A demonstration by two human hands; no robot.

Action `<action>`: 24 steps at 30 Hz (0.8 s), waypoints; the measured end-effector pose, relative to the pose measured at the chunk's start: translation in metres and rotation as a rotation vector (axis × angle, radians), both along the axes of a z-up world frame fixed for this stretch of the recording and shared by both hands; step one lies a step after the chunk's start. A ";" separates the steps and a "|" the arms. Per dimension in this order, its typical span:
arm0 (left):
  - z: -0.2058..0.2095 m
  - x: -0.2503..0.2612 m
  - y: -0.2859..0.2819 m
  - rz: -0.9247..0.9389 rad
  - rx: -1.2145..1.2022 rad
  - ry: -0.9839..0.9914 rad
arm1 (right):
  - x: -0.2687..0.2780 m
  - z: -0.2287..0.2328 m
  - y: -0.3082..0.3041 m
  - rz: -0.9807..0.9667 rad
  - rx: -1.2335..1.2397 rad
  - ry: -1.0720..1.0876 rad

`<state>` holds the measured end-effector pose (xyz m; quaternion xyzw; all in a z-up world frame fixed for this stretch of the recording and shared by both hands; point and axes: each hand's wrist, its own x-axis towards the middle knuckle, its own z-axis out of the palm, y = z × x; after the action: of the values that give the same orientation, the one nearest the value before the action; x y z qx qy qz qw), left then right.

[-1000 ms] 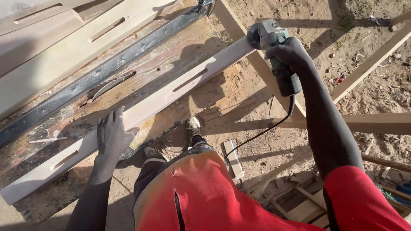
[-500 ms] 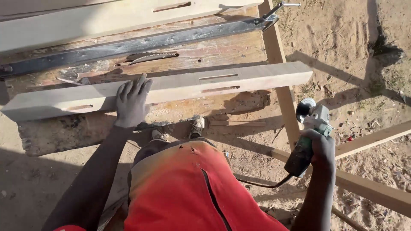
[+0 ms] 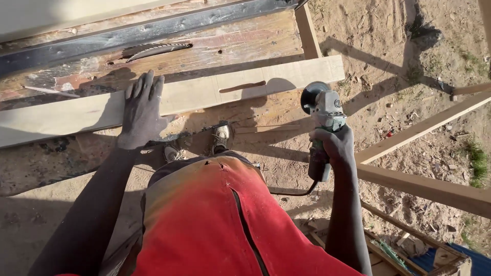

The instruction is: Using an angle grinder with a sanding disc to smooth the surface and edges of a wooden plank on a workbench.

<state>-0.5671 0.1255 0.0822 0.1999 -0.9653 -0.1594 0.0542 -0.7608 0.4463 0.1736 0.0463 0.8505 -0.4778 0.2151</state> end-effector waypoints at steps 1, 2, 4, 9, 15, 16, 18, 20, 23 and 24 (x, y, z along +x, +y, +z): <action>-0.008 0.003 -0.001 0.004 0.010 0.001 | -0.005 -0.001 -0.003 0.004 0.010 0.001; -0.014 0.004 -0.007 -0.010 -0.012 -0.053 | -0.012 -0.004 -0.010 0.019 0.019 0.037; -0.017 0.005 -0.017 -0.020 -0.034 -0.104 | -0.023 -0.006 -0.024 0.038 0.028 0.076; -0.001 0.008 -0.025 -0.111 -0.055 0.083 | -0.042 -0.015 -0.040 0.201 0.104 0.138; -0.007 0.008 -0.029 -0.107 -0.054 0.119 | -0.012 0.016 -0.086 0.419 0.471 0.033; -0.009 0.008 -0.029 -0.111 -0.054 0.121 | -0.006 0.010 -0.097 0.414 0.472 0.033; -0.011 0.011 -0.028 -0.107 -0.086 0.114 | 0.010 -0.002 -0.115 0.556 0.415 -0.012; -0.033 0.013 -0.034 -0.076 -0.097 0.132 | 0.027 0.000 -0.142 0.607 0.452 -0.032; -0.028 0.013 -0.029 -0.002 -0.156 0.178 | 0.031 -0.004 -0.158 0.651 0.472 -0.035; -0.019 0.016 -0.026 0.055 -0.206 0.192 | 0.029 -0.006 -0.161 0.661 0.451 -0.026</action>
<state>-0.5516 0.0991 0.0631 0.2033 -0.9611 -0.0764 0.1709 -0.7316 0.2850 0.1672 -0.1777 0.9004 -0.1833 0.3523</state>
